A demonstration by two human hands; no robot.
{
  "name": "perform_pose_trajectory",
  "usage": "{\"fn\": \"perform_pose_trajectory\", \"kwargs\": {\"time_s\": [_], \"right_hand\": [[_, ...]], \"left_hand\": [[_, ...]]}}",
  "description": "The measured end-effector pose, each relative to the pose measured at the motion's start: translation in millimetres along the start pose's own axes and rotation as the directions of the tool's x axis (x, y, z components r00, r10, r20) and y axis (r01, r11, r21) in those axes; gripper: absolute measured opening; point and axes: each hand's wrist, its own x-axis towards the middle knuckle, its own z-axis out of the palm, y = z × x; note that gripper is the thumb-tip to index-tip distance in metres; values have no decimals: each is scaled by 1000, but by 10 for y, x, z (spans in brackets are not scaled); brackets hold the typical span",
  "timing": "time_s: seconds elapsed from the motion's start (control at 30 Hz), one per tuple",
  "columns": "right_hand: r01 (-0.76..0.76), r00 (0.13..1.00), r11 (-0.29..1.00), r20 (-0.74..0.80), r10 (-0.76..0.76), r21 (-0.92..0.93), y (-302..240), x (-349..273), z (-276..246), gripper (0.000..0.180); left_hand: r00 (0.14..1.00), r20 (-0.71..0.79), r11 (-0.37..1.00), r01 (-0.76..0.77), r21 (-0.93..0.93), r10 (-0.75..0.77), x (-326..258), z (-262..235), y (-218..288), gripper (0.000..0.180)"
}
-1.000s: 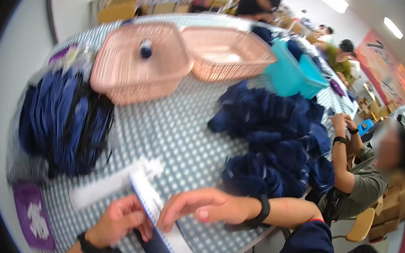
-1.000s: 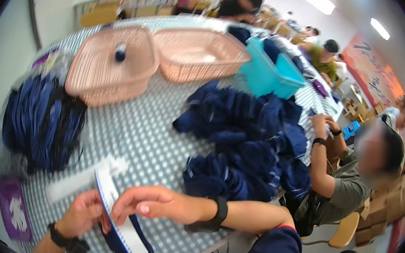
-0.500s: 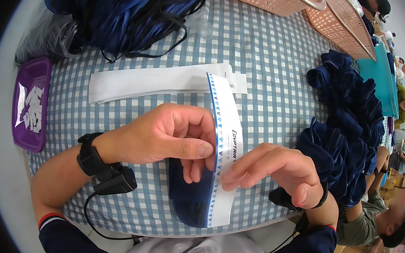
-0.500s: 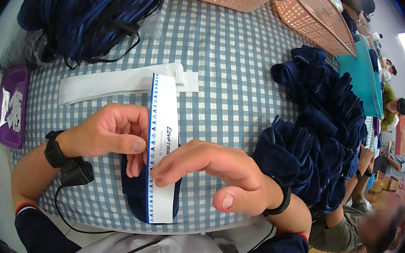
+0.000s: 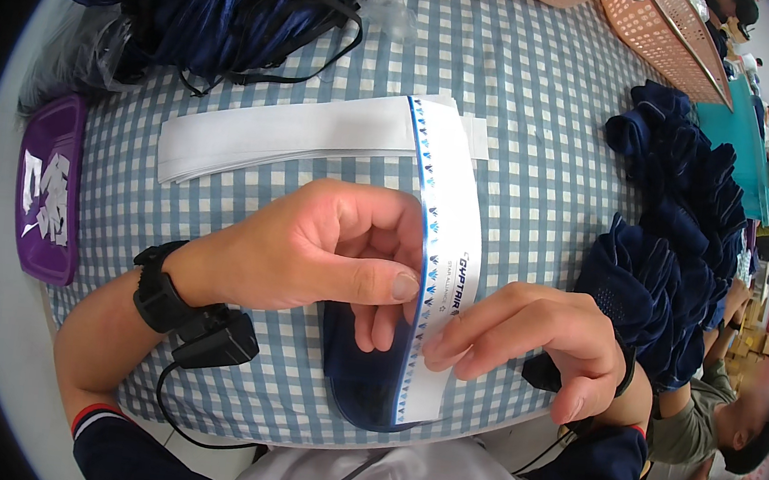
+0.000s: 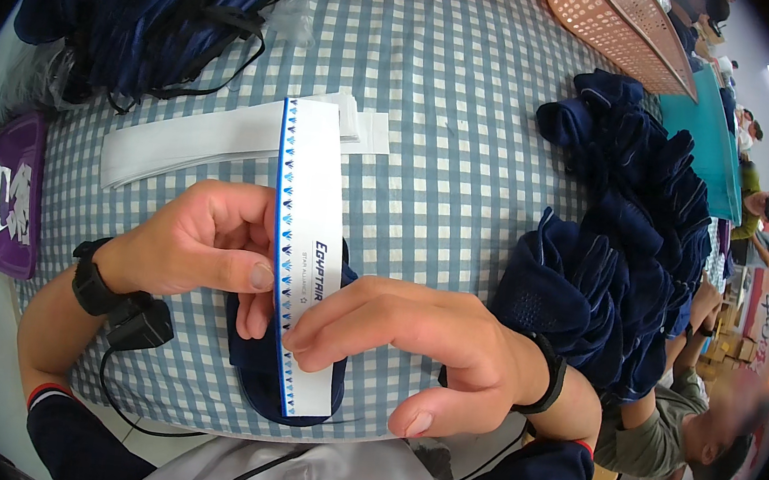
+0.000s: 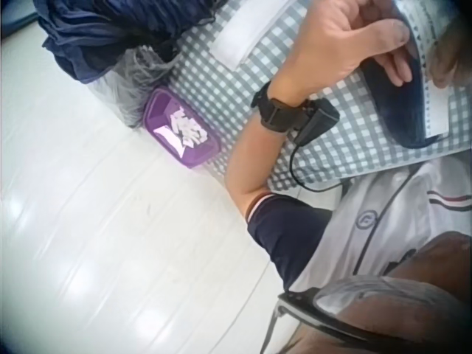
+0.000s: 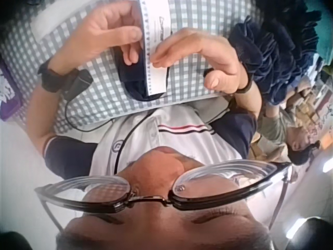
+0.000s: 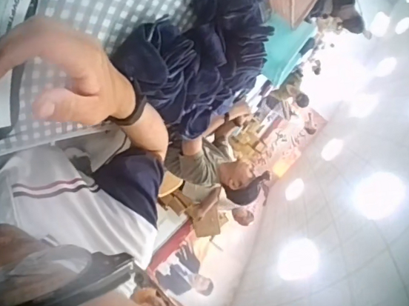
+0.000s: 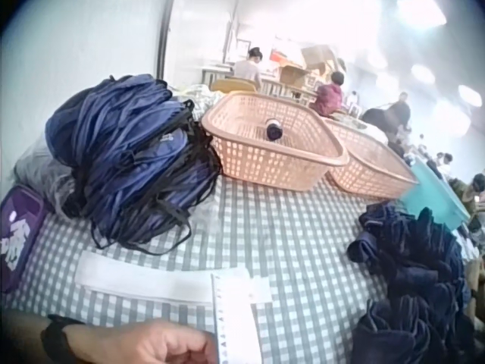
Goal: The recorder is handling, checking, and organizing dark blue garment pieces and white labels at a factory workstation.
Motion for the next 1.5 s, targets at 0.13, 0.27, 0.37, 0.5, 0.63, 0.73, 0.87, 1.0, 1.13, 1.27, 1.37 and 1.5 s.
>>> {"fn": "perform_pose_trajectory", "kwargs": {"time_s": [0.13, 0.27, 0.37, 0.5, 0.63, 0.73, 0.87, 1.0, 1.13, 1.27, 1.37, 1.5], "right_hand": [[9, 999, 997, 36, -12, 78, 20, -32, -30, 57], [-11, 1000, 998, 27, 10, 56, -5, -13, -14, 59], [-19, 1000, 1000, -2, 19, -9, -14, -1, 4, 65], [-15, 1000, 1000, 0, 15, -3, 2, 2, 2, 65], [6, 999, 996, 48, -10, 84, 22, -26, -25, 58], [15, 999, 997, 50, -18, 75, 40, -31, -24, 58], [20, 999, 997, 46, -24, 74, 49, -37, -17, 58], [28, 999, 996, 41, -31, 84, 60, -36, -10, 58], [23, 999, 997, 35, -26, 75, 48, -32, -10, 57], [4, 1000, 1000, 5, -4, 17, 33, -13, 7, 64], [13, 1000, 999, 22, -14, 30, 31, -17, 0, 61], [31, 998, 998, 61, -34, 59, 43, -23, -26, 56]], "left_hand": [[1000, -7, 1000, 17, 4, -17, -10, 5, 27, 22], [1000, -3, 1000, 13, 9, -13, -10, -2, 4, 22], [1000, -8, 1000, 16, 2, -16, 6, 14, 4, 22], [1000, -5, 1000, 14, 6, -14, 8, 11, -7, 22], [1000, -3, 1000, 3, 15, -3, 0, 0, -17, 21], [1000, -5, 1000, 9, 18, -9, 0, 3, -1, 20], [1000, -3, 1000, -2, 29, 2, 7, -5, -13, 19], [1000, -4, 1000, 6, 20, -6, 10, 2, -6, 19], [1000, -12, 999, 17, 31, -17, 12, 9, 1, 19], [1000, -15, 998, 15, 68, -14, 17, 10, -8, 19], [1000, -19, 998, 20, 67, -19, 13, 21, 11, 19], [1000, -4, 998, 5, 62, -5, 11, 7, 10, 20]]}}
